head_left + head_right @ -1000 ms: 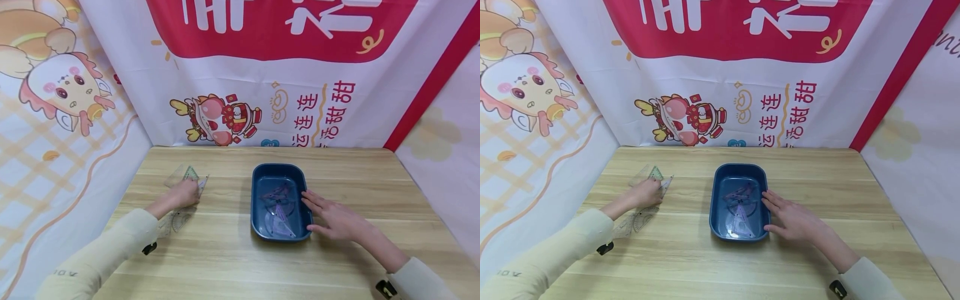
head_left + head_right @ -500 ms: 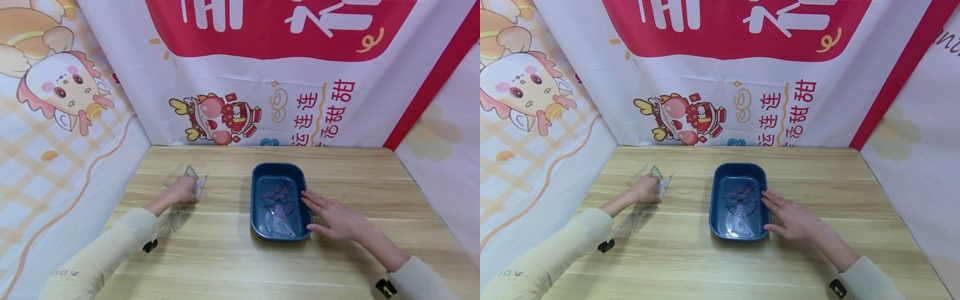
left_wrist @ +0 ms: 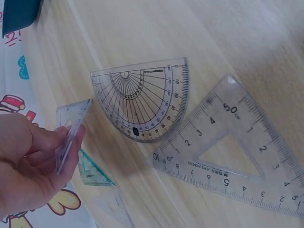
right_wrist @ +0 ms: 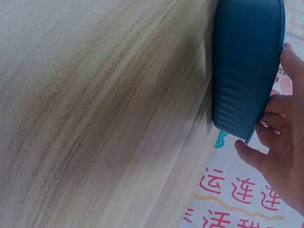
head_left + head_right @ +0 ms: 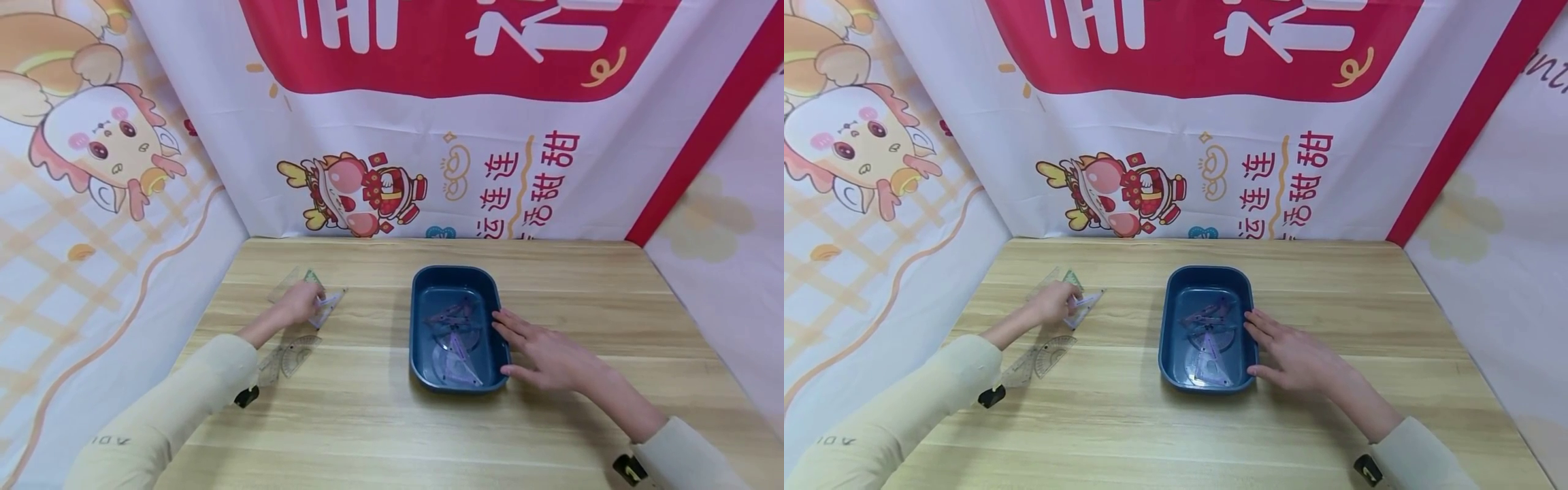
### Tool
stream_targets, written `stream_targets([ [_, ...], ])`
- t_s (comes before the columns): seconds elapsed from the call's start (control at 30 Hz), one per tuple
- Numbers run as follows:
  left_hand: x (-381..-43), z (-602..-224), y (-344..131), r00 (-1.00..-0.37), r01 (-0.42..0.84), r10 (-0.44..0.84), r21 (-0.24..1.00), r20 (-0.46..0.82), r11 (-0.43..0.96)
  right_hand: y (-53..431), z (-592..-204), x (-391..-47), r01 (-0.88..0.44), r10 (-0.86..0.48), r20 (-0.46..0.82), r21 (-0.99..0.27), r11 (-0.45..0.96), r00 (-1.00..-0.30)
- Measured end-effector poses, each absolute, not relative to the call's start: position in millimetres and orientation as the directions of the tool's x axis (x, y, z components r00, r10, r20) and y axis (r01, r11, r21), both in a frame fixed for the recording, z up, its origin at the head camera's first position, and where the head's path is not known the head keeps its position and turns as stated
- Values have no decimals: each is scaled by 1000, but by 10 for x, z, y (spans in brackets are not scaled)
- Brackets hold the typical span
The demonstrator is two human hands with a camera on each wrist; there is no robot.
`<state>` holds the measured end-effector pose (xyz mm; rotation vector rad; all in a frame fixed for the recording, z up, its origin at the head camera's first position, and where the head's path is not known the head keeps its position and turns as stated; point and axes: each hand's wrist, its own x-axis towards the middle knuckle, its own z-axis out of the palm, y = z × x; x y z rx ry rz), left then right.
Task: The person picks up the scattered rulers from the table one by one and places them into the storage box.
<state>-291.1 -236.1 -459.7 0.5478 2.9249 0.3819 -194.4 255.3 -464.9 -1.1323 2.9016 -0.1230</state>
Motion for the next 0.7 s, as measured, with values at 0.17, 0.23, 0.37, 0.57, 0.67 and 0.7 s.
stream_targets([
  [0.17,-2908,-4556,-2371,-918,354,393,328,-60,876,2546,-4637,-1941,-672,-675,-2,-97,734,-738],
  [0.23,-2898,-4531,-2372,-924,336,378,346,-62,876,2546,-4634,-1942,-670,-674,-4,-103,735,-739],
  [0.37,-2879,-4469,-2365,-934,305,351,358,-69,882,2548,-4626,-1936,-671,-676,-4,-109,733,-737],
  [0.57,-2846,-4413,-2353,-933,298,349,357,-85,885,2550,-4615,-1923,-671,-676,-10,-115,733,-737],
  [0.67,-2819,-4381,-2345,-933,296,350,372,-83,880,2549,-4607,-1923,-671,-676,-11,-117,732,-737],
  [0.7,-2810,-4370,-2342,-932,303,355,372,-77,877,2550,-4606,-1924,-670,-676,-11,-120,733,-737],
])
